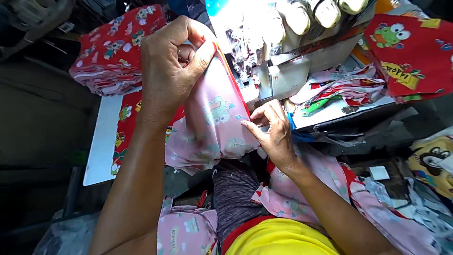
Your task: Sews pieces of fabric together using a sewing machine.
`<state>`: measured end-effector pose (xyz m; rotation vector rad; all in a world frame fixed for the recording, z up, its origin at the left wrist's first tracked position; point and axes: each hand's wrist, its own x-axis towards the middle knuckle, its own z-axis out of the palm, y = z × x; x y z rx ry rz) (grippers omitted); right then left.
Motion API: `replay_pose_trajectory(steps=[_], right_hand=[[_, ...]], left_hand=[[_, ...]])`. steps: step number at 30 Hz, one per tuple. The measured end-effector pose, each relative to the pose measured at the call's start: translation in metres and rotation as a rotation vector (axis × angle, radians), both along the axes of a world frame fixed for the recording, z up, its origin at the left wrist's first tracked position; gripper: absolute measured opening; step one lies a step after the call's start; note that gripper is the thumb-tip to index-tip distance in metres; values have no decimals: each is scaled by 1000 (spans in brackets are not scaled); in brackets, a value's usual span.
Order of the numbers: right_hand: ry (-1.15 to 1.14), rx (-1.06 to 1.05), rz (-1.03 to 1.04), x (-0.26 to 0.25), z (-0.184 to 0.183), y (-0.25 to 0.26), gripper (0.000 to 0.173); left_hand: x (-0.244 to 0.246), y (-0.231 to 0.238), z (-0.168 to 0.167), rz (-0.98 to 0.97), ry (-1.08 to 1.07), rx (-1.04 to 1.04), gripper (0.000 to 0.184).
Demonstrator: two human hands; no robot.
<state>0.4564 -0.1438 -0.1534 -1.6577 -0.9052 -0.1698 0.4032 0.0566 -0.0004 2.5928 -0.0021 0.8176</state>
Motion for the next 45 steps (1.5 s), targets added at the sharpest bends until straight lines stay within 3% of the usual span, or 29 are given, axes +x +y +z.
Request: replay_pose_trajectory(steps=[10, 18, 21, 24, 28, 33, 36, 39, 42, 45], right_hand=[[161, 102, 107, -4, 3, -8, 11], [366, 82, 224, 0, 5, -9, 18], [407, 30, 338, 3, 15, -19, 13], [535, 15, 514, 2, 27, -38, 9], [599, -48, 510, 0, 2, -42, 18], [513, -91, 545, -5, -8, -45, 19], [553, -119, 568, -10, -10, -51, 21], [667, -77, 614, -13, -12, -61, 25], [682, -36, 587, -15, -10, -61, 24], [675, -11, 570, -16, -8, -55, 24]], left_hand=[[-6, 2, 0, 17, -3, -24, 17], [-11, -3, 4, -59, -65, -25, 18], [-8, 0, 6, -28, -70, -38, 18], [4, 5, 7, 60, 72, -53, 17], [19, 2, -23, 221, 266, 15, 25], [24, -27, -52, 357, 102, 85, 16], [0, -51, -62, 334, 94, 191, 18], [-26, -66, -78, 389, 36, 141, 32], [-37, -67, -94, 354, -9, 126, 29], [-32, -49, -80, 239, 70, 46, 26]])
